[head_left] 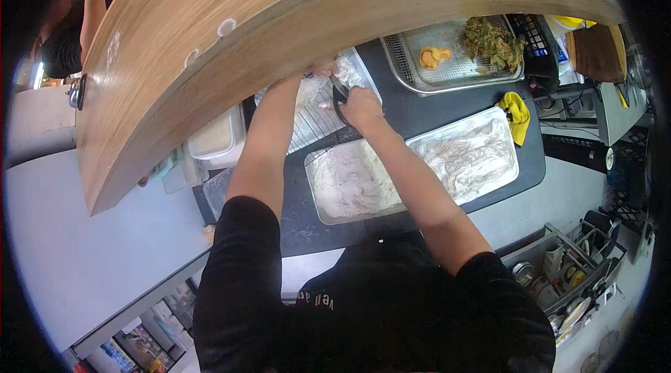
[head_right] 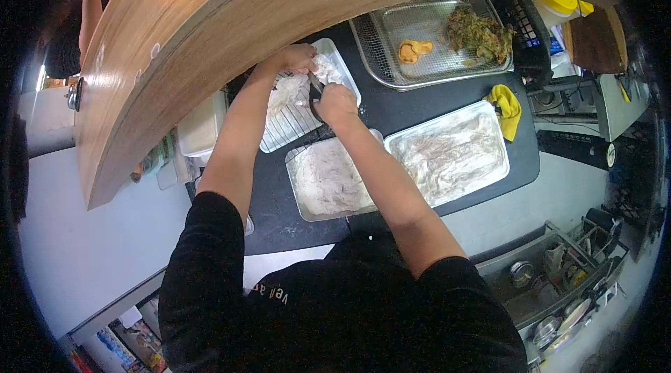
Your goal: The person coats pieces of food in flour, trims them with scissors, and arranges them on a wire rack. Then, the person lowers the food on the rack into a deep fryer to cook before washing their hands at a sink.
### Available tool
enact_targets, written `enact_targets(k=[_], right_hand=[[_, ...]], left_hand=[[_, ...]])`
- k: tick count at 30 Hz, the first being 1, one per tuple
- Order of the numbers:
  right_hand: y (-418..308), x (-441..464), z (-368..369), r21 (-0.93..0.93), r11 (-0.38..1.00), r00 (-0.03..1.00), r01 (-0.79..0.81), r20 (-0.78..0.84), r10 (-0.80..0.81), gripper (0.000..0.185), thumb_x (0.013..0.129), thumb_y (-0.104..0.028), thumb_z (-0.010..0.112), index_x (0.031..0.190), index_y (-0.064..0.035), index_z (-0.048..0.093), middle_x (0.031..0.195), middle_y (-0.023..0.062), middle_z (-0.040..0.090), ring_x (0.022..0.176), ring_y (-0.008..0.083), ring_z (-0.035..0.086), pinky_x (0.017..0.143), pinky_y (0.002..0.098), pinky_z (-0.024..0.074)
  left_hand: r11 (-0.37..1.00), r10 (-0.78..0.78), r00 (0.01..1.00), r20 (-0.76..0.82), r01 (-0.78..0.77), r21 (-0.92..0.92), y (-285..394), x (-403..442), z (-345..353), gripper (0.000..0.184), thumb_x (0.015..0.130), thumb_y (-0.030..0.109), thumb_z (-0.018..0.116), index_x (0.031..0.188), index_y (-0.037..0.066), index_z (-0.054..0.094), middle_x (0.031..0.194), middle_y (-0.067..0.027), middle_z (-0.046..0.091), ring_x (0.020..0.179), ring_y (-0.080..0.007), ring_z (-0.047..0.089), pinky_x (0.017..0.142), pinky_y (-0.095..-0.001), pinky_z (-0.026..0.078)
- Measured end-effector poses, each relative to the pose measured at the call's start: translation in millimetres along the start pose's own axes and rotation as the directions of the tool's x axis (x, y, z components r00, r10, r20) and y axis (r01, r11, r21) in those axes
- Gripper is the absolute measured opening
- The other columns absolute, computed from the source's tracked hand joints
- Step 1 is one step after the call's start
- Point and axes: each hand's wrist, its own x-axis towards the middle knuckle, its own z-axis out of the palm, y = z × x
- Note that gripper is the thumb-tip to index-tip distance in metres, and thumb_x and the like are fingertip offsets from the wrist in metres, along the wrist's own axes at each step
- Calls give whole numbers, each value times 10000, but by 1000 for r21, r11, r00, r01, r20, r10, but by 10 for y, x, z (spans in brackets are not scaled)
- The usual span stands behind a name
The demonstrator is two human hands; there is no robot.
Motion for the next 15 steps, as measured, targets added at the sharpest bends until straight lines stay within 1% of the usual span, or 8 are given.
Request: enact_targets(k=[1,3,6,9,11,13,15], right_hand=[[20,14,10,10,1000,1000,21,21,-22,537,729,-409,683,1013,38,596,1035,224,628,990,310,619,874,367,484],[38,30,23,-1,1000,999,29,24,-29,549,722,-408,693,1027,36,588,1029,222,630,981,311,622,867,370,487],[25,-31,-13,-21,1000,1000,19,17,-18,552,718,-403,697,1040,30,582,1006,218,637,962,320,627,856,375,493],[39,-149,-65,-44,999,1000,2,13,-2,542,721,-401,686,1037,27,582,979,218,644,946,337,629,848,380,496],[116,-249,-108,-64,998,1000,9,24,-7,542,722,-404,682,1035,26,580,971,218,645,941,344,629,845,382,497],[226,-430,-259,-54,998,1000,9,22,-8,539,722,-403,674,1029,28,574,967,223,644,941,348,628,843,387,496],[344,-620,-427,-76,996,998,-55,-15,54,512,722,-381,672,998,37,565,934,236,646,916,352,635,823,400,501]], left_hand=[[1000,0,1000,-1,0,-2,-12,-11,22,428,693,233,644,986,-70,571,814,-103,586,616,-160,534,495,-328,430],[983,73,981,-182,-101,-152,-31,-59,78,398,695,240,642,953,-54,570,818,-99,588,649,-147,536,517,-329,432],[983,88,972,-217,-120,-136,-11,-107,75,397,703,241,637,961,-53,570,823,-104,590,661,-153,539,536,-328,433],[982,121,917,-380,-167,-91,-18,-209,90,395,714,241,629,974,-50,569,831,-111,592,679,-161,543,566,-325,434],[982,134,850,-509,-183,-47,-46,-303,93,394,721,242,624,982,-48,569,837,-115,594,690,-166,546,585,-323,435],[980,156,757,-634,-198,5,-58,-444,88,393,728,242,619,991,-46,569,842,-120,596,702,-171,548,605,-321,436],[977,183,646,-741,-203,64,-58,-598,88,392,736,243,614,999,-44,569,848,-124,597,714,-177,551,624,-319,437]])
